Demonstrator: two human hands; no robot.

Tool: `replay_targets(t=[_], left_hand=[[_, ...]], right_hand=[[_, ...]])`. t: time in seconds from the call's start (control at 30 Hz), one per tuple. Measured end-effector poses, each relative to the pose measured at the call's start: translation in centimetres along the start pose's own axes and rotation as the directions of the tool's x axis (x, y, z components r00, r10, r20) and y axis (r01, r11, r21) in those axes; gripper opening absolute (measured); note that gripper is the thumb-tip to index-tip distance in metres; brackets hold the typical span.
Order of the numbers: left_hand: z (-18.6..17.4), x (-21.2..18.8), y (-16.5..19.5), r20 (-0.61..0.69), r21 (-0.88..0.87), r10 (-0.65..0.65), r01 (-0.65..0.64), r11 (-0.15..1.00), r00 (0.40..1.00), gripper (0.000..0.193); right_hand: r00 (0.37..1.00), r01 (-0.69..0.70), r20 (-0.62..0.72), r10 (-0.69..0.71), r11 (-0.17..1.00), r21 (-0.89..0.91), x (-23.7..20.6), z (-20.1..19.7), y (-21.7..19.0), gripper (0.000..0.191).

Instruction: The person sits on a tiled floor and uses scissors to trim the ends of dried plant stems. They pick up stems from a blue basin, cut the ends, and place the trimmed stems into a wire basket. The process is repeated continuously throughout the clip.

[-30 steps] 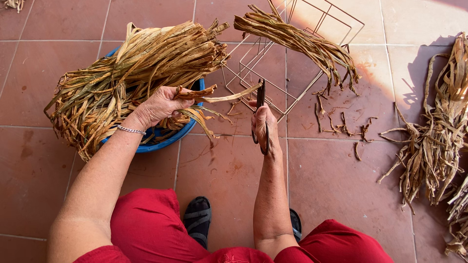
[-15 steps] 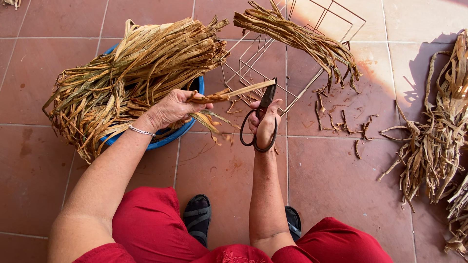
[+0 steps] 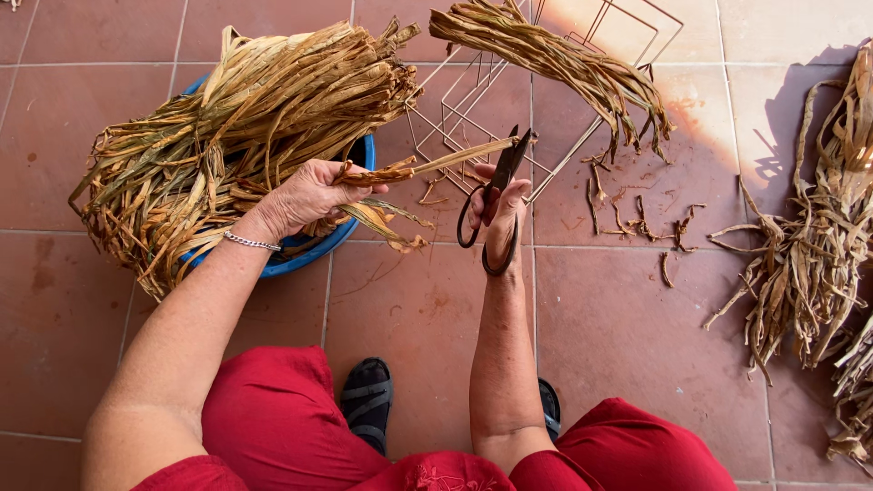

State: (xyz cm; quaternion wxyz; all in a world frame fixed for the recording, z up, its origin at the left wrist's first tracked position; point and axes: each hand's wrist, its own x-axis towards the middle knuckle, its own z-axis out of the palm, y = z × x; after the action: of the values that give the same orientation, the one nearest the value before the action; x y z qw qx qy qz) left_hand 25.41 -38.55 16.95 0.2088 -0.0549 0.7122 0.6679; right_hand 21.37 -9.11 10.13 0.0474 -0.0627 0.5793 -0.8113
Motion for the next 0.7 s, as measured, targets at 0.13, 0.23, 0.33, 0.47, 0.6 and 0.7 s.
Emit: replay_targets(t=[0.13,0.23,0.33,0.47,0.6,0.7], left_hand=[[-0.4,-0.1,-0.2,-0.014,0.004,-0.005,0.006,1.0,1.0,0.025],[-0.8,-0.3,-0.6,-0.026,-0.024,0.001,-0.002,1.0,1.0,0.023],[-1.4,-0.9,-0.7,-0.058,-0.071,0.013,-0.017,0.997,0.998,0.02],[-2.0,-1.5,-0.1,-0.151,-0.11,0.064,-0.081,0.991,0.987,0.022],[-1.9,-1.0,0.4,-0.21,-0.124,0.14,-0.168,0.978,0.968,0.021],[-2.2,-1.2,0.7,-0.229,-0.199,0.135,-0.182,0.963,0.964,0.021]], right_hand=[[0.998,-0.065,-0.024,0.066,0.998,0.023,-0.5,-0.1,0.7,0.093],[0.993,-0.038,-0.111,0.038,0.999,-0.006,-0.3,-0.1,1.7,0.09],[0.965,0.044,-0.261,-0.042,0.999,0.001,0.5,-2.0,1.2,0.086],[0.938,0.129,-0.339,-0.064,0.977,0.173,0.7,-4.4,-0.9,0.084],[0.998,-0.043,-0.042,0.045,0.998,0.039,-0.6,-3.0,-2.0,0.093],[0.953,-0.218,0.225,0.201,0.975,0.05,-1.6,-1.1,-1.4,0.096]])
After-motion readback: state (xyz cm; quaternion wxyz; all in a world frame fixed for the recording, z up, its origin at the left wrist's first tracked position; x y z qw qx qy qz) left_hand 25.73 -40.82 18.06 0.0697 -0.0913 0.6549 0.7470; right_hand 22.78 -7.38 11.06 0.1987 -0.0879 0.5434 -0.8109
